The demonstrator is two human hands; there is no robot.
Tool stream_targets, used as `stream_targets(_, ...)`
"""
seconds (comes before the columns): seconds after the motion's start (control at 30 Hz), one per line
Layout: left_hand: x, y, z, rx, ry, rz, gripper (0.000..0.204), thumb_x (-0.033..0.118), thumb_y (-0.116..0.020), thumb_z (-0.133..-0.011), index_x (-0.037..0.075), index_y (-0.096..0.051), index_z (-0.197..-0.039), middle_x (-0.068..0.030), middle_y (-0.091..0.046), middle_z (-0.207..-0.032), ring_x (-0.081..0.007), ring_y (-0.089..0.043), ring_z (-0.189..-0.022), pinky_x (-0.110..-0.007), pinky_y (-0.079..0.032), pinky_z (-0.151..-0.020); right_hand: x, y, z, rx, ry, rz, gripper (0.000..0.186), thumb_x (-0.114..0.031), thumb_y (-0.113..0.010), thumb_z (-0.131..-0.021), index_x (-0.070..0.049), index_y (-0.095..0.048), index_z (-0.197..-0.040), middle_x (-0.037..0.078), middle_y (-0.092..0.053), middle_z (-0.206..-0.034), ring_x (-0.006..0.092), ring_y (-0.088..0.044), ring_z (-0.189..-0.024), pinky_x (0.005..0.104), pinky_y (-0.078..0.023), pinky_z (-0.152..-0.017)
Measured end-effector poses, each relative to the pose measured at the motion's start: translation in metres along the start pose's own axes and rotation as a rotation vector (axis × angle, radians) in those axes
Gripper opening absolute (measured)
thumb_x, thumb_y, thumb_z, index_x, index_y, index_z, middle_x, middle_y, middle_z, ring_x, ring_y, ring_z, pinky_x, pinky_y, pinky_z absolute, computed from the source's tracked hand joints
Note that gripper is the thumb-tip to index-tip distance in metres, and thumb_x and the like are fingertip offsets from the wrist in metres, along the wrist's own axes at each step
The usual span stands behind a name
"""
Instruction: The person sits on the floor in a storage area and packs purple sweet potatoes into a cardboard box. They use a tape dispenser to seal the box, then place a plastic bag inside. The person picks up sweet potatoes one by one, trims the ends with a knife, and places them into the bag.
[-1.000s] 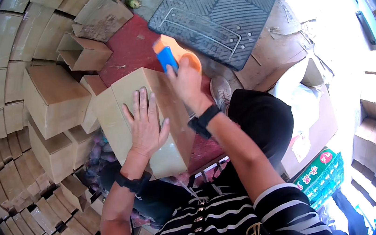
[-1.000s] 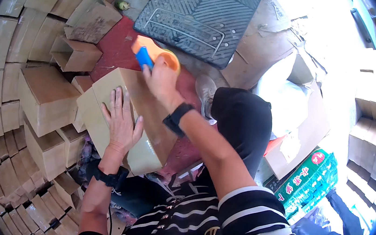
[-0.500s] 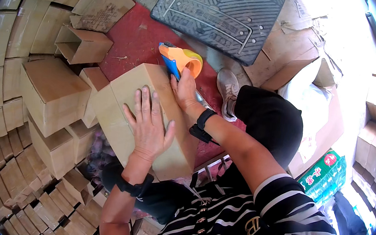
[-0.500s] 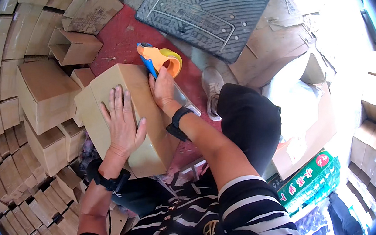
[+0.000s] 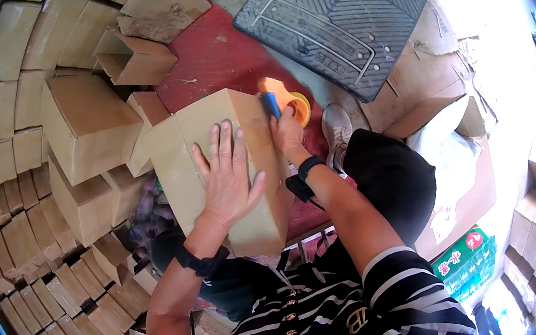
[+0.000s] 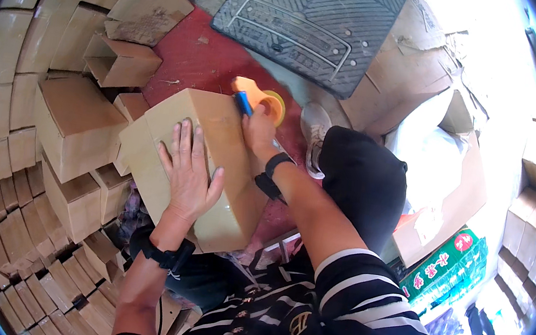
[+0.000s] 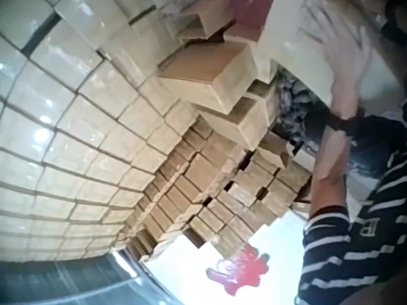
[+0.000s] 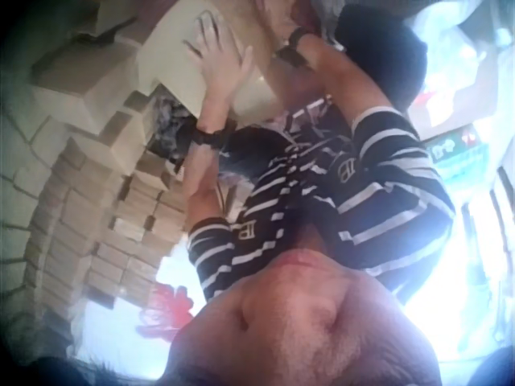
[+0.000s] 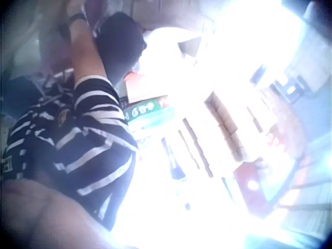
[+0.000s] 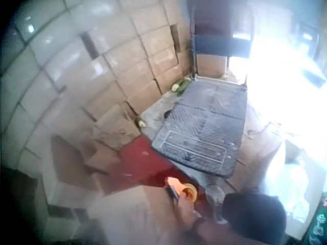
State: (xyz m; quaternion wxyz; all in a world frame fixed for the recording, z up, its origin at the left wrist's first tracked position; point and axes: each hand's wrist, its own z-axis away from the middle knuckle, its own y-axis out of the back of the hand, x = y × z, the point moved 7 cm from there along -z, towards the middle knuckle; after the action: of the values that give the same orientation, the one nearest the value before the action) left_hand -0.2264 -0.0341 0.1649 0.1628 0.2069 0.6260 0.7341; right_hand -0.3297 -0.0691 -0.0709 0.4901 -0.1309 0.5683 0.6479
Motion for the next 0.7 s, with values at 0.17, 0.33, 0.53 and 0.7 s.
stream_targets(0.17,0.0,0.005,0.002,0.053,-0.006,0.005,0.078,0.035,-0.054,-0.079,-0.004,-0.025,-0.14,-0.0217,-0.02,-0.148,-0.0368,-0.014,-0.139,-0.063,-0.004,-0.105,0.012,0.028,-0.002,0.059,-0.106,-0.176,0.042,-0.035,-0.056,-0.082,0.003,-0.045,-0.099,0.026,-0.061,-0.087,0.043,-0.061,-0.082,0.0476,-0.048,-0.072)
stream_targets(0.33,-0.007,0.006,0.011,0.105,0.002,0.013,0.077,0.04,-0.052,-0.081,-0.003,-0.027,-0.14,-0.0206,-0.021,-0.148,-0.0353,-0.015,-0.139,-0.063,-0.006,-0.105,-0.024,0.054,-0.01,-0.179,-0.109,-0.94,0.041,-0.03,-0.065,-0.082,0.005,-0.055,-0.101,0.014,-0.064,-0.09,0.0211,-0.063,-0.079,0.0333,-0.05,-0.068)
stream_targets(0.53,-0.004,0.022,0.018,0.171,-0.038,0.113,0.077,0.045,-0.054,-0.083,-0.003,-0.03,-0.138,-0.0224,-0.024,-0.146,-0.0349,-0.019,-0.137,-0.063,-0.01,-0.105,-0.096,0.116,0.029,-0.523,-0.029,-1.06,0.036,-0.027,-0.066,-0.084,0.002,-0.056,-0.103,0.01,-0.065,-0.089,0.0169,-0.064,-0.075,0.0292,-0.051,-0.07)
stream_targets(0.7,-0.045,0.057,0.066,0.369,0.199,0.386,0.073,0.039,-0.056,-0.084,-0.005,-0.031,-0.136,-0.0278,-0.03,-0.14,-0.0397,-0.025,-0.133,-0.049,-0.021,-0.108,-0.11,0.157,0.064,-0.625,0.086,-0.944,0.038,-0.028,-0.059,-0.088,0.002,-0.052,-0.111,0.011,-0.063,-0.093,0.0215,-0.065,-0.083,0.0341,-0.053,-0.073)
